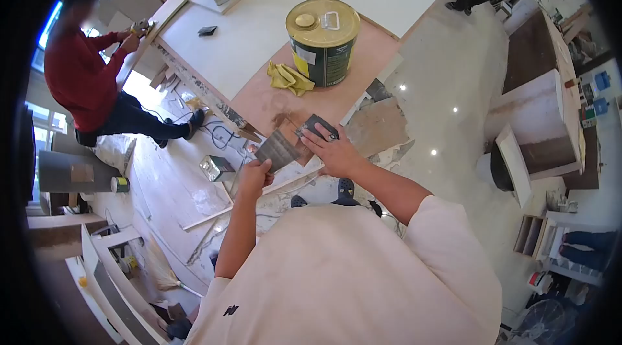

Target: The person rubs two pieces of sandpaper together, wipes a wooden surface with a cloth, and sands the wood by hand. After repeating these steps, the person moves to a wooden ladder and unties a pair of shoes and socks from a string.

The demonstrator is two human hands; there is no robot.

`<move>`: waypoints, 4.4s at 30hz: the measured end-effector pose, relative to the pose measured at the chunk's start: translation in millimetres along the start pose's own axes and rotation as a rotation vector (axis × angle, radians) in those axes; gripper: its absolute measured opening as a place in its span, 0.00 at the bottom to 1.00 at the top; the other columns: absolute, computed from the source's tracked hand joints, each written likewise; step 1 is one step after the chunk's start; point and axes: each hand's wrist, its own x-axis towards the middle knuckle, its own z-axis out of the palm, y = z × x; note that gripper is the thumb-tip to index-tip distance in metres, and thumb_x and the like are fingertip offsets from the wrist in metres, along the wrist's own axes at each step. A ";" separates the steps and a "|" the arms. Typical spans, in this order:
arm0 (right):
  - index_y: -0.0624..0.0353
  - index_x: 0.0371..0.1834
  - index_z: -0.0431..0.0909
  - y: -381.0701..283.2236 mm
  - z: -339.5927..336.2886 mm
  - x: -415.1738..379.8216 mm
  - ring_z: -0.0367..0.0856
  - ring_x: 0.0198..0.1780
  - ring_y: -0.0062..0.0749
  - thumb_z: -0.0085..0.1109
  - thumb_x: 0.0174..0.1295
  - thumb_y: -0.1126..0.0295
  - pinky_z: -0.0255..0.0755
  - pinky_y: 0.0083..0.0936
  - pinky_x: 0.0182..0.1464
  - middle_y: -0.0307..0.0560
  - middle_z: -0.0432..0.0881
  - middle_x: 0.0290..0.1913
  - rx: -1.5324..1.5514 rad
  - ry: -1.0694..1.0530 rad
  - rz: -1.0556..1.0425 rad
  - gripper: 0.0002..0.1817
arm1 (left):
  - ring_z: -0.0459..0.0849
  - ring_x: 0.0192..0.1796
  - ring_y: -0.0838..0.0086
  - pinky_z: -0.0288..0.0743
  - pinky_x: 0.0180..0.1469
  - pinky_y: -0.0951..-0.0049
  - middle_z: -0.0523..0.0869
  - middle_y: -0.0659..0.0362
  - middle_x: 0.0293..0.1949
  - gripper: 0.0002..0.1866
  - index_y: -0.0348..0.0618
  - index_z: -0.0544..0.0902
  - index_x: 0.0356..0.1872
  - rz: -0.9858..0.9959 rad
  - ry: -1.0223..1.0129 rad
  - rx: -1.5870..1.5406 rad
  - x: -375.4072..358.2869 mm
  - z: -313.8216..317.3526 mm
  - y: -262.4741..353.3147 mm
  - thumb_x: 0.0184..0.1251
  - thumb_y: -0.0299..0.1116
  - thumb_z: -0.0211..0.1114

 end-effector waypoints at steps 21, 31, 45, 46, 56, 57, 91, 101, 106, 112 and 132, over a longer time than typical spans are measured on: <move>0.63 0.75 0.58 -48.5 27.7 -5.2 0.54 0.78 0.47 0.48 0.61 0.72 0.49 0.66 0.70 0.50 0.53 0.80 0.000 0.090 0.143 0.35 | 0.83 0.24 0.69 0.82 0.26 0.70 0.82 0.55 0.26 0.13 0.33 0.78 0.32 0.076 -0.134 -0.180 13.4 42.9 -2.4 0.70 0.34 0.64; 0.56 0.73 0.63 -46.4 23.6 -34.3 0.53 0.79 0.46 0.49 0.58 0.74 0.59 0.62 0.61 0.42 0.55 0.80 0.056 -0.016 0.152 0.35 | 0.81 0.22 0.71 0.80 0.25 0.73 0.82 0.54 0.27 0.12 0.32 0.81 0.35 0.084 -0.072 -0.100 9.4 51.2 -13.3 0.70 0.34 0.64; 0.56 0.77 0.55 -20.4 3.0 -3.5 0.42 0.82 0.45 0.50 0.60 0.63 0.48 0.63 0.68 0.46 0.47 0.82 -0.092 -0.109 0.074 0.39 | 0.80 0.24 0.73 0.81 0.27 0.72 0.82 0.57 0.27 0.13 0.34 0.80 0.36 0.082 0.059 -0.393 -8.1 76.8 -17.1 0.69 0.37 0.65; 0.57 0.78 0.53 -23.3 4.3 -3.0 0.41 0.82 0.45 0.51 0.62 0.58 0.45 0.66 0.70 0.47 0.45 0.82 -0.093 -0.187 0.034 0.40 | 0.80 0.23 0.73 0.81 0.27 0.72 0.82 0.56 0.27 0.13 0.34 0.80 0.36 0.074 0.103 -0.385 -8.9 77.7 -13.0 0.69 0.37 0.65; 0.60 0.77 0.56 9.2 16.3 14.7 0.45 0.80 0.47 0.45 0.63 0.33 0.36 0.71 0.71 0.50 0.50 0.80 -0.003 0.034 -0.126 0.49 | 0.78 0.18 0.72 0.76 0.20 0.71 0.81 0.55 0.23 0.14 0.29 0.80 0.35 0.077 0.255 -0.274 -10.8 85.1 -0.1 0.66 0.34 0.67; 0.60 0.77 0.56 9.7 15.3 13.4 0.46 0.80 0.48 0.45 0.63 0.33 0.36 0.72 0.71 0.49 0.50 0.80 -0.023 0.018 -0.137 0.48 | 0.79 0.19 0.70 0.75 0.20 0.70 0.81 0.53 0.23 0.14 0.28 0.81 0.35 0.102 0.292 -0.207 -2.0 83.3 -3.6 0.65 0.34 0.68; 0.55 0.75 0.61 33.0 14.1 35.3 0.48 0.80 0.51 0.46 0.66 0.38 0.37 0.77 0.68 0.44 0.54 0.79 -0.160 0.031 -0.310 0.41 | 0.86 0.24 0.58 0.79 0.29 0.60 0.85 0.44 0.25 0.21 0.27 0.82 0.38 0.101 0.334 0.070 6.5 71.0 11.6 0.62 0.43 0.68; 0.53 0.75 0.61 26.1 14.2 23.2 0.48 0.80 0.51 0.46 0.67 0.39 0.34 0.76 0.69 0.43 0.55 0.79 -0.115 -0.036 -0.278 0.40 | 0.88 0.27 0.54 0.79 0.30 0.57 0.85 0.40 0.27 0.21 0.27 0.83 0.38 0.287 0.439 0.324 23.4 80.0 -16.3 0.62 0.42 0.68; 0.53 0.76 0.59 21.9 3.1 83.6 0.48 0.80 0.51 0.44 0.68 0.38 0.33 0.75 0.70 0.44 0.54 0.79 -0.050 0.033 -0.296 0.41 | 0.82 0.18 0.64 0.73 0.19 0.61 0.82 0.48 0.21 0.18 0.29 0.80 0.32 0.025 0.227 -0.072 12.3 70.3 2.1 0.64 0.39 0.69; 0.56 0.77 0.56 17.2 5.7 26.7 0.45 0.81 0.49 0.40 0.69 0.38 0.34 0.73 0.71 0.47 0.50 0.81 -0.082 -0.095 -0.249 0.41 | 0.82 0.18 0.63 0.74 0.26 0.61 0.82 0.47 0.19 0.18 0.31 0.83 0.25 0.178 0.399 -0.289 0.5 94.0 -24.8 0.62 0.40 0.70; 0.52 0.76 0.58 62.2 7.0 15.4 0.51 0.79 0.45 0.59 0.57 0.63 0.52 0.59 0.69 0.44 0.54 0.80 0.060 0.043 -0.247 0.40 | 0.83 0.37 0.71 0.81 0.40 0.69 0.82 0.59 0.40 0.11 0.39 0.78 0.48 0.131 0.233 -0.755 -28.6 101.2 -28.5 0.68 0.30 0.65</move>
